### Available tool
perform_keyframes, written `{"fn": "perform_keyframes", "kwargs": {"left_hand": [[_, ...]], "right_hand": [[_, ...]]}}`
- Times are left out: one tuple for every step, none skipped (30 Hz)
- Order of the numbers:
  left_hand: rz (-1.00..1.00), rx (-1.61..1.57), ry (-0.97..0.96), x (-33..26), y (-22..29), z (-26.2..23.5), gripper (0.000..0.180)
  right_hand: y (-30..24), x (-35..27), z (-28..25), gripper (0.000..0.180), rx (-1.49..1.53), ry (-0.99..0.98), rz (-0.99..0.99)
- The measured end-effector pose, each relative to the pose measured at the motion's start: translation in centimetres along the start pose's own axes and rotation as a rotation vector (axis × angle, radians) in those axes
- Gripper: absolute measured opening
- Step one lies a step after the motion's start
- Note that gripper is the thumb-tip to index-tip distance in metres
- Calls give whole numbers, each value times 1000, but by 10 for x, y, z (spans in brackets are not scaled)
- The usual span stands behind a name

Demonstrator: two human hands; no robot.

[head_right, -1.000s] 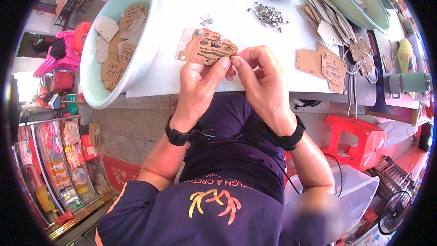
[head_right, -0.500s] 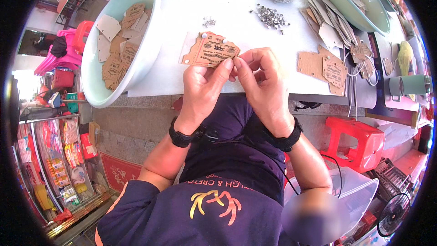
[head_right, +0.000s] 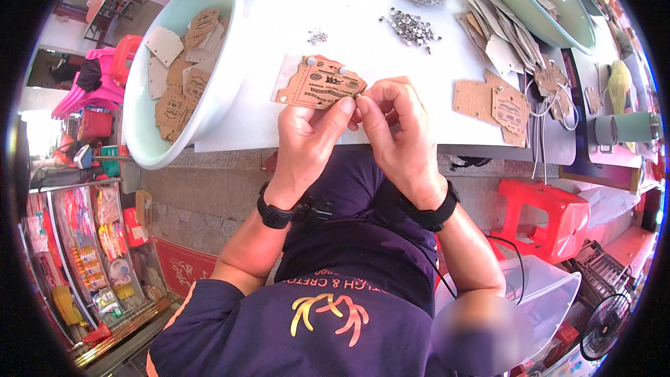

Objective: Attaching metal rivets to cardboard shoe tags by hand.

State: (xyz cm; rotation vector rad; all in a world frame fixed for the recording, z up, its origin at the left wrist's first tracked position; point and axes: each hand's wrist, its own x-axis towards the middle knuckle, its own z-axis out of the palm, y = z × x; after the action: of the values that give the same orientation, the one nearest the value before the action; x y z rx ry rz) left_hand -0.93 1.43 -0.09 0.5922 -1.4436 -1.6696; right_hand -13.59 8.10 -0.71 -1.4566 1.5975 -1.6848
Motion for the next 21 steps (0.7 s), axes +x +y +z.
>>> {"fn": "perform_keyframes", "kwargs": {"left_hand": [[0,5,2,0,0,0,19],[0,10,3,0,0,0,18],[-1,10,3,0,0,0,18],[1,18,5,0,0,-1,18],[3,27,8,0,0,-1,18],[2,26,6,0,0,-2,18],[-22,30,-9,-1,1,-2,19],[-47,34,-24,-1,1,-3,19],[-46,34,-25,-1,0,-3,19],[-32,20,-18,-1,-1,-3,19],[-17,6,-11,-2,-2,-2,19],[-17,6,-11,-1,-2,-2,19],[-26,-1,-5,-1,-2,-2,19],[-36,-7,2,-1,-2,-2,19],[-36,-8,1,-1,-2,-2,19],[-38,4,-7,-1,-2,-3,19],[-40,16,-15,-1,-2,-4,20],[-39,15,-17,-1,-2,-4,20],[-39,24,-23,-1,-1,-4,19],[-38,33,-28,-1,-1,-4,19],[-38,32,-29,-1,-1,-4,19]], "right_hand": [[-3,1,0,4,77,-8,67],[-6,2,-2,4,77,-7,69],[-10,3,-3,4,127,-27,137],[-13,5,-4,4,177,-47,206],[-15,6,-4,4,177,-46,206],[-18,8,-5,6,199,-51,259],[-18,9,-6,8,222,-56,312],[-18,9,-6,8,221,-54,312],[-18,9,-6,9,214,-49,334],[-19,10,-6,12,208,-44,356],[-18,10,-5,12,207,-43,356],[-17,10,-5,13,205,-26,359],[-17,10,-4,15,203,-9,363],[-16,11,-6,15,203,-9,363],[-16,11,-9,16,173,-56,372],[-16,12,-10,16,143,-103,382],[-16,11,-10,16,142,-103,382],[-16,11,-9,16,161,-90,362],[-16,11,-9,15,179,-77,342],[-13,10,-9,15,178,-75,342],[-10,9,-9,15,140,-71,276]]}}
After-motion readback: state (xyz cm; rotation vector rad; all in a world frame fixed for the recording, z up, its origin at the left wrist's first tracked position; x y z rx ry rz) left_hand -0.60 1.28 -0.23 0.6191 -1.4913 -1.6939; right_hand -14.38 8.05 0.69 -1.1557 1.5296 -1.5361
